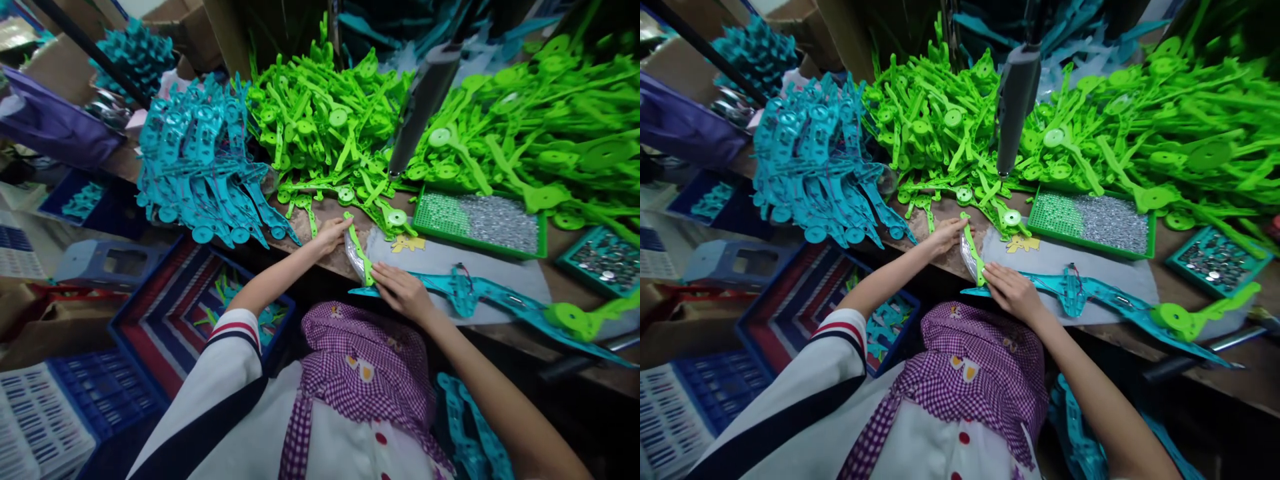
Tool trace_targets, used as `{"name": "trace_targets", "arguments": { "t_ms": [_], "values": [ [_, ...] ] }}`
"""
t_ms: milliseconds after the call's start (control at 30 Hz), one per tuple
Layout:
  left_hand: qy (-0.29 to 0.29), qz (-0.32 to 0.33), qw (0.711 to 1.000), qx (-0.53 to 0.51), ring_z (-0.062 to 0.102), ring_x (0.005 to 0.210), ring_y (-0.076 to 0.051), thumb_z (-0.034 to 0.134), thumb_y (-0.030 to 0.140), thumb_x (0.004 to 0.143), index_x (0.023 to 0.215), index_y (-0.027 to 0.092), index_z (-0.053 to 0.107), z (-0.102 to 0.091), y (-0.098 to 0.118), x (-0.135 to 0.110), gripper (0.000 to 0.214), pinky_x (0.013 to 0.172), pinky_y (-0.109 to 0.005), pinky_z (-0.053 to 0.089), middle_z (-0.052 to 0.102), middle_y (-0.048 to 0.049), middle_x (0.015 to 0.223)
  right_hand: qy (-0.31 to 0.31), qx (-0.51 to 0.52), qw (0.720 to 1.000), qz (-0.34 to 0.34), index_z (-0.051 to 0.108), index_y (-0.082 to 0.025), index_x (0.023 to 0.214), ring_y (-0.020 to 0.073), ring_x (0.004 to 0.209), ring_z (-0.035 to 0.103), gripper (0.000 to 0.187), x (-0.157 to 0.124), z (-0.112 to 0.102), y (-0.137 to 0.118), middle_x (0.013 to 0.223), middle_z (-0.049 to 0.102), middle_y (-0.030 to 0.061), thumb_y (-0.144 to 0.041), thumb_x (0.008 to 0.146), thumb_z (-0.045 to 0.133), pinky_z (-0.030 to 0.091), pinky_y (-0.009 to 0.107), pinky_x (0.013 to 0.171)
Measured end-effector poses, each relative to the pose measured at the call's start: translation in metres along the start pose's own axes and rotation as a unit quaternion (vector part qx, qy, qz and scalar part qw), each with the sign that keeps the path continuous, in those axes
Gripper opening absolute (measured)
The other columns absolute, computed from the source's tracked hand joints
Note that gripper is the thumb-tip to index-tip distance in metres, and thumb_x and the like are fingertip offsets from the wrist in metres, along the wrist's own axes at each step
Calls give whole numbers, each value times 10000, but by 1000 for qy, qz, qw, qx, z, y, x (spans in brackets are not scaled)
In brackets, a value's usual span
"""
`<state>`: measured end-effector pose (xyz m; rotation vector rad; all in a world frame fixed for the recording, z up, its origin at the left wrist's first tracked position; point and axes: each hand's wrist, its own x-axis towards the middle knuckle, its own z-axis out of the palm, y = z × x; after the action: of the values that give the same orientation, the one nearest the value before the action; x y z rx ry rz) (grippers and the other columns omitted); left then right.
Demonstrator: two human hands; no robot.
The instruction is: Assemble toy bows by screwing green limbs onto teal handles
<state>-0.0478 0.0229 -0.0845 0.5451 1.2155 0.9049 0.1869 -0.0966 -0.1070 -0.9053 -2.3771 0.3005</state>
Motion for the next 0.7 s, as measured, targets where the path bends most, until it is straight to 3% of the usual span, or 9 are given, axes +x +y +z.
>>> {"name": "trace_targets", "arguments": {
  "t_ms": [300,467,567,700],
  "values": [
    [54,5,998,19,693,739,-166,817,256,768,807,168,570,6,1,8,265,894,-370,529,714,-37,806,27,1,999,-17,682,-186,1275,227,1247,632,339,0,1,0,1321,663,95,-201,961,557,562,411,1038],
    [-12,11,1000,27,687,767,-159,797,272,805,830,152,613,-2,-1,-3,221,927,-366,511,722,-57,830,22,3,1000,-18,681,-201,1281,232,1253,627,345,0,1,1,1324,662,85,-204,960,556,560,427,1041],
    [-67,-11,997,42,673,758,-128,799,159,787,869,130,637,-7,-1,-17,185,945,-353,502,725,-54,853,20,4,1000,-19,663,-216,1312,231,1259,621,375,1,0,0,1336,655,82,-195,954,554,560,424,1040],
    [-58,-30,997,44,653,705,-103,792,10,724,839,123,624,-4,-4,-27,233,912,-334,519,702,-19,797,15,2,1000,-23,663,-219,1315,232,1256,623,383,2,0,0,1336,654,83,-185,947,562,564,417,1035]
  ]
}}
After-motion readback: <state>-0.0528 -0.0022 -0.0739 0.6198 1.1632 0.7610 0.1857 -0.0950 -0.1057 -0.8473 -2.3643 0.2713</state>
